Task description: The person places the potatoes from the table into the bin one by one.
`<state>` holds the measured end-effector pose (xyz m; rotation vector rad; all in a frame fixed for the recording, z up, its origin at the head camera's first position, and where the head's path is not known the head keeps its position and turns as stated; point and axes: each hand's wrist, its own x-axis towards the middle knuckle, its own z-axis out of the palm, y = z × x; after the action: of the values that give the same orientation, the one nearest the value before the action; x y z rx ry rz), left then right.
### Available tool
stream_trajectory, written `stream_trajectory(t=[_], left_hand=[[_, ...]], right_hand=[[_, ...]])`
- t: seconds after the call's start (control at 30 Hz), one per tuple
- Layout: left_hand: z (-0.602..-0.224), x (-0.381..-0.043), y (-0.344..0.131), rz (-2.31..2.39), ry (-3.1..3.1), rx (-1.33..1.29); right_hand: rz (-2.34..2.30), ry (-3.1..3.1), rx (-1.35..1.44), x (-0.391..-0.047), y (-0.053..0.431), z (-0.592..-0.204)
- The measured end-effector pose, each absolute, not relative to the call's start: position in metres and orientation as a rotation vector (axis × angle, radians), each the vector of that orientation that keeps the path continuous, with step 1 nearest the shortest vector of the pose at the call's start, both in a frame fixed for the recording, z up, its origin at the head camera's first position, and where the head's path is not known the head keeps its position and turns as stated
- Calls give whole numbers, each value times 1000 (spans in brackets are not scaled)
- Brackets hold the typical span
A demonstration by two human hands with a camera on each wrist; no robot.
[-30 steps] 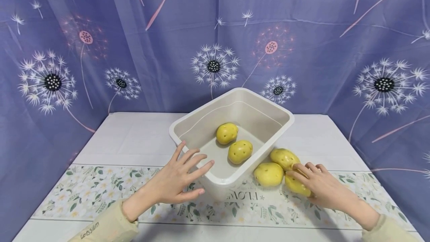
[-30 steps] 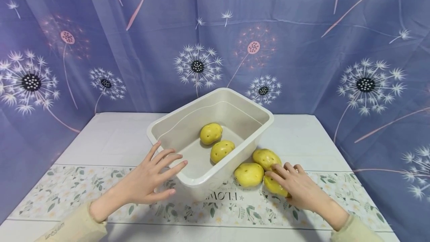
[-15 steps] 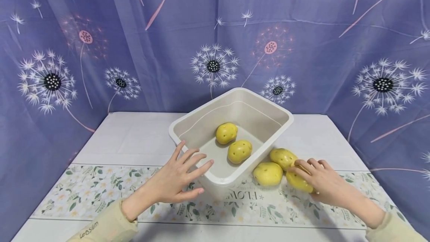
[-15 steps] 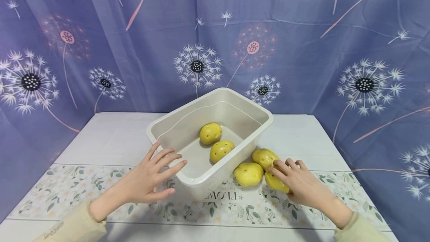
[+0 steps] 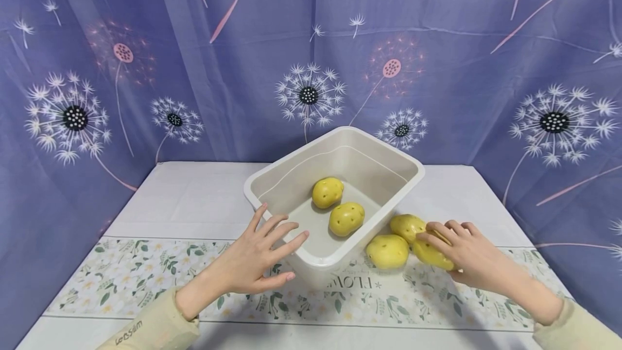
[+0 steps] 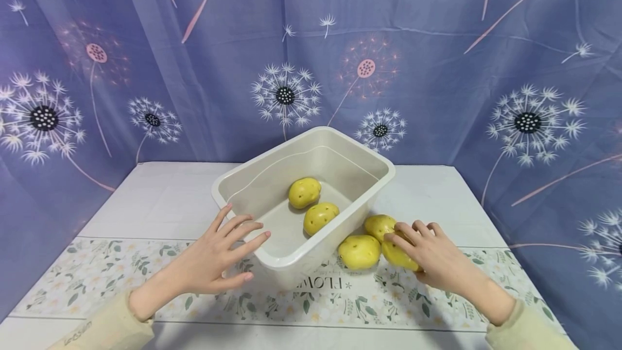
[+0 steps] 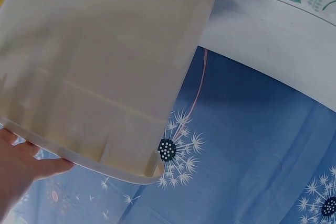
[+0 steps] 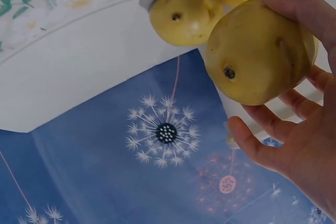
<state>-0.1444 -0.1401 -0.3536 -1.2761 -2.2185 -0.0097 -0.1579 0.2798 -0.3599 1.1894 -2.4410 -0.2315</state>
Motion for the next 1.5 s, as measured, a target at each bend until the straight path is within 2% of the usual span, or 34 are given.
stream_trajectory(t=[0.73,1.5], left_hand=[[-353,-147,-136,-128,-2189,-1234],[-354,-154,-121,-222,-2340,-1035]], right_hand=[[-279,-2415,1204,-158,267,-334],[-253,-2377,1176,-165,263,-309]])
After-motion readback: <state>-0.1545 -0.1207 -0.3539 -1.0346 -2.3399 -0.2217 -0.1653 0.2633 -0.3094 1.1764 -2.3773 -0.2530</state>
